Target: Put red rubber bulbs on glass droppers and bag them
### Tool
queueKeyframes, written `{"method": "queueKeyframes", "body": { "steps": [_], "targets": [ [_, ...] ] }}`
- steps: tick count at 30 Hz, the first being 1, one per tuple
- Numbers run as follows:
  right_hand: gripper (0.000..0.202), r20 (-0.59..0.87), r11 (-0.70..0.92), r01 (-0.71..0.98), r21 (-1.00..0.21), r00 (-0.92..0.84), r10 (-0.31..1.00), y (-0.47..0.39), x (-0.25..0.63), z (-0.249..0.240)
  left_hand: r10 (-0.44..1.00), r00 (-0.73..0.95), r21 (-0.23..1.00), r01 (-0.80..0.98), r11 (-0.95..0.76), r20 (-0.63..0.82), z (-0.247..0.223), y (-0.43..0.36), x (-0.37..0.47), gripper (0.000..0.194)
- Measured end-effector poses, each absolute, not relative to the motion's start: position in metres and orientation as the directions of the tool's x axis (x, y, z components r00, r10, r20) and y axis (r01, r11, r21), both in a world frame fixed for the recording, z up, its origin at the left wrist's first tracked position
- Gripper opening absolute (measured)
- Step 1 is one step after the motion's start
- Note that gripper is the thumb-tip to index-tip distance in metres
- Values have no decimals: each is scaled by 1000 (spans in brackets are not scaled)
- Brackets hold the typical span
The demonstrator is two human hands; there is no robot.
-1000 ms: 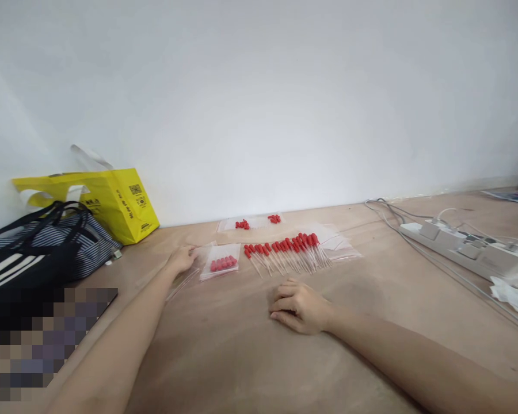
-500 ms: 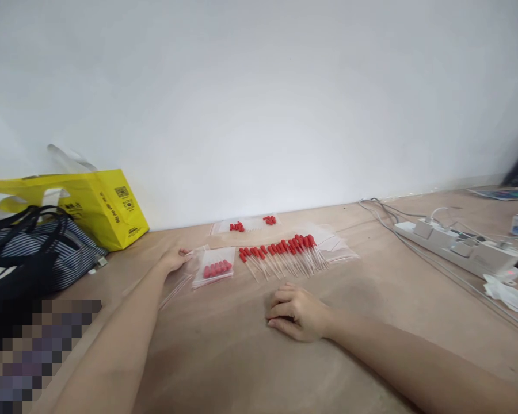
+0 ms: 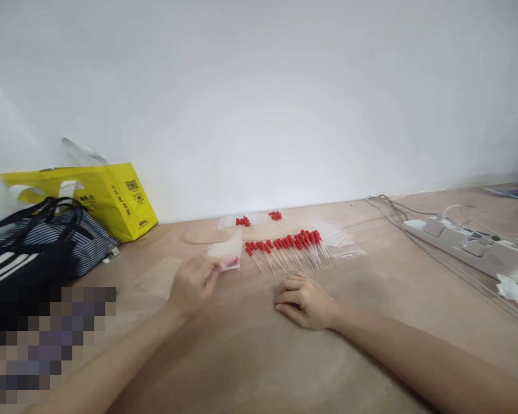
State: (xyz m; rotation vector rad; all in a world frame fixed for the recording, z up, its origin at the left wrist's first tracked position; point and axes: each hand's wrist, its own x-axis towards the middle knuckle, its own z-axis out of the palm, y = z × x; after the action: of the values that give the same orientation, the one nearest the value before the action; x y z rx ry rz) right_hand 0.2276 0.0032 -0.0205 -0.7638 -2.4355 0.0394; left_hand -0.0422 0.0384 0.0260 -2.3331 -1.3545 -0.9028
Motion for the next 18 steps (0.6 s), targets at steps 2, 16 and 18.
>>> {"method": "queueKeyframes", "body": {
  "steps": [2, 16, 18],
  "targets": [
    [13, 517, 818, 535, -211, -649, 558, 4, 228, -21, 696, 551, 60, 763, -644, 461, 15, 2, -30, 17],
    [24, 471, 848, 467, -249, -707, 528, 7, 227, -16, 677, 730, 163, 682, -713, -94, 20, 4, -18, 64],
    [26, 443, 851, 461, -251, -727, 524, 8, 227, -15, 703, 703, 175, 710, -682, -109, 15, -1, -13, 66]
  ]
}}
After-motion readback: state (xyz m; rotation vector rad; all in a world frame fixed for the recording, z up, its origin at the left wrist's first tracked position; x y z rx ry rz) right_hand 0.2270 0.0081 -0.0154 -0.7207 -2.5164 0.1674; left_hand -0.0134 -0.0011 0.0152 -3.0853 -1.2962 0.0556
